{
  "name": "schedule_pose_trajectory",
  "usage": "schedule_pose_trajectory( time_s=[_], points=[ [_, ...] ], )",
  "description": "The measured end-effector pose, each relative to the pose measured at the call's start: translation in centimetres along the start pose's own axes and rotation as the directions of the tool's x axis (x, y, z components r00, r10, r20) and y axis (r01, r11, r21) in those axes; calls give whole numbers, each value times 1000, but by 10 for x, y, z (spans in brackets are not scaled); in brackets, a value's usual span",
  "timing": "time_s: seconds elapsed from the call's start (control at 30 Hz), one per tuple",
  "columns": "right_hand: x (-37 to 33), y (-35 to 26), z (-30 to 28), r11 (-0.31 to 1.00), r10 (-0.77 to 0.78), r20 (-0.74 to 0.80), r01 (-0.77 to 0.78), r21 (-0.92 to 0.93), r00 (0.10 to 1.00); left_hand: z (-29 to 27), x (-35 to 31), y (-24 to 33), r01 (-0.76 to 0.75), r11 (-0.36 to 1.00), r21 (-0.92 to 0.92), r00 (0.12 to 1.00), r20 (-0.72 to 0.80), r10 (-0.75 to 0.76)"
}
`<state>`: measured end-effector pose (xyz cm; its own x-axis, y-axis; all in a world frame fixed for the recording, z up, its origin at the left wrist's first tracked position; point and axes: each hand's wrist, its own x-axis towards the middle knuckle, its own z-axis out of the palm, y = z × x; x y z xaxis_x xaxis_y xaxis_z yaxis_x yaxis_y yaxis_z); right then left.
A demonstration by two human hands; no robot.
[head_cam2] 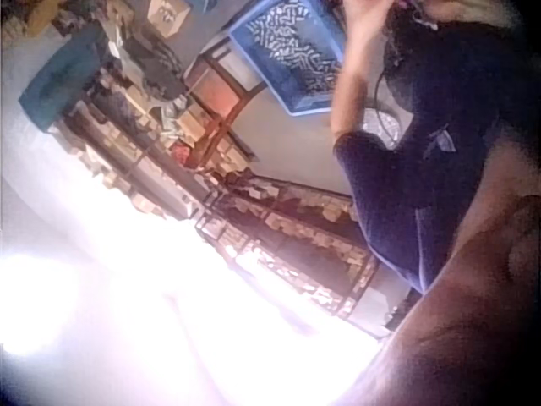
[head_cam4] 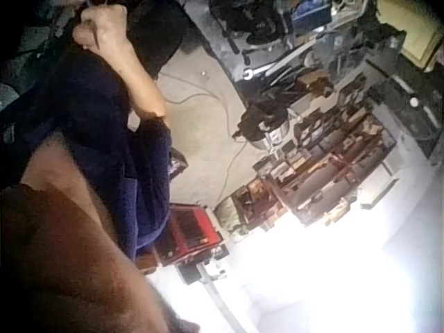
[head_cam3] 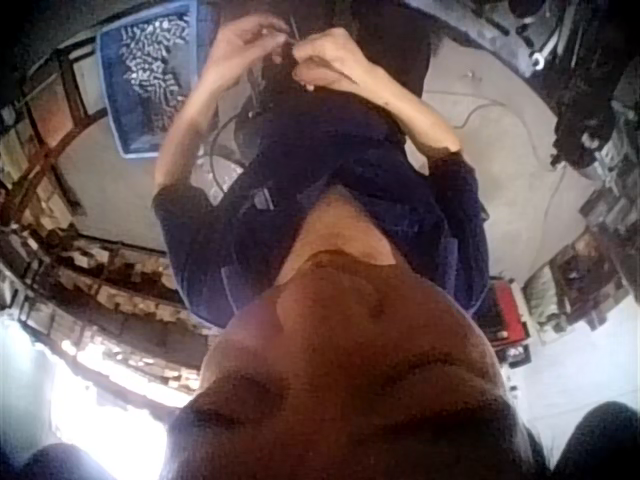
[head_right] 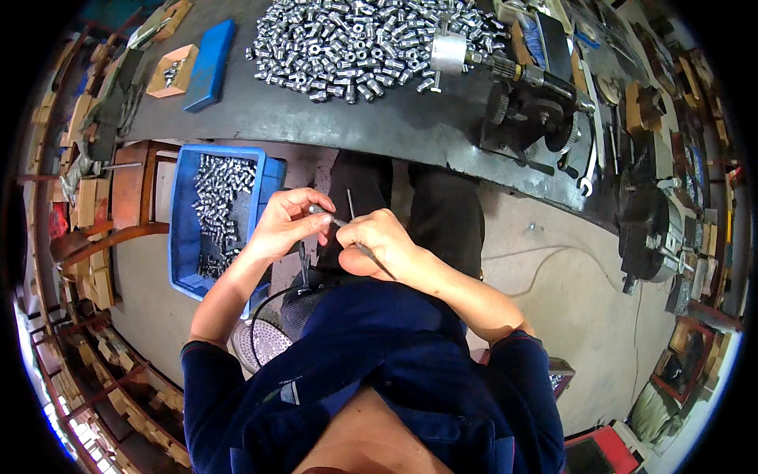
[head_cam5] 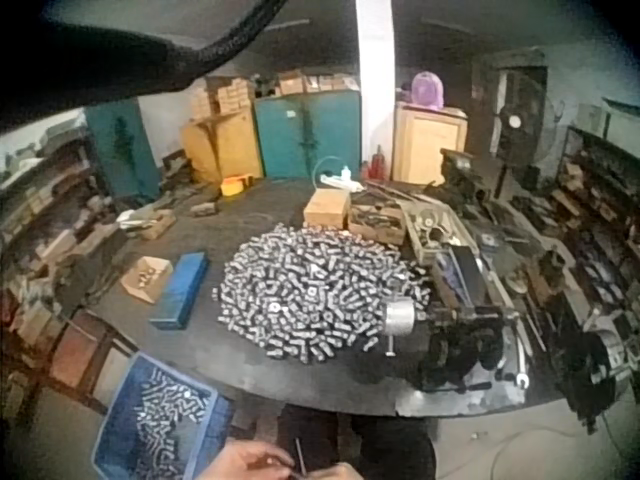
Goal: The person picks up small cylindrical metal parts from a blue bin and uses a deburring tool to scrape the edges of each part. After processing, the parts are placed onto a pile on the workbench. The person repeats this process for numerous parts.
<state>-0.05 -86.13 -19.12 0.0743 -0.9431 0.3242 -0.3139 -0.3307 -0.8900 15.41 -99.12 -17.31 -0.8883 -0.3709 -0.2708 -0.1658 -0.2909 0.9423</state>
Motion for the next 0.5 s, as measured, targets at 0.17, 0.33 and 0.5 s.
schedule_pose_trajectory(
  time_s=[0.17, 0.33, 0.5],
  points=[
    [-2, -22, -22, 994, 86, -36, -84, 65, 996, -10, 2, 2, -91, 944, 318, 970, -187, 157],
    [-6, -39, -36, 998, -66, -166, 64, -18, 984, -19, 4, -6, -129, 514, 848, 865, -158, 477],
    [-1, -46, -30, 990, -113, -121, 122, 67, 986, -22, 3, -8, -99, 447, 889, 862, -147, 485]
  ],
)
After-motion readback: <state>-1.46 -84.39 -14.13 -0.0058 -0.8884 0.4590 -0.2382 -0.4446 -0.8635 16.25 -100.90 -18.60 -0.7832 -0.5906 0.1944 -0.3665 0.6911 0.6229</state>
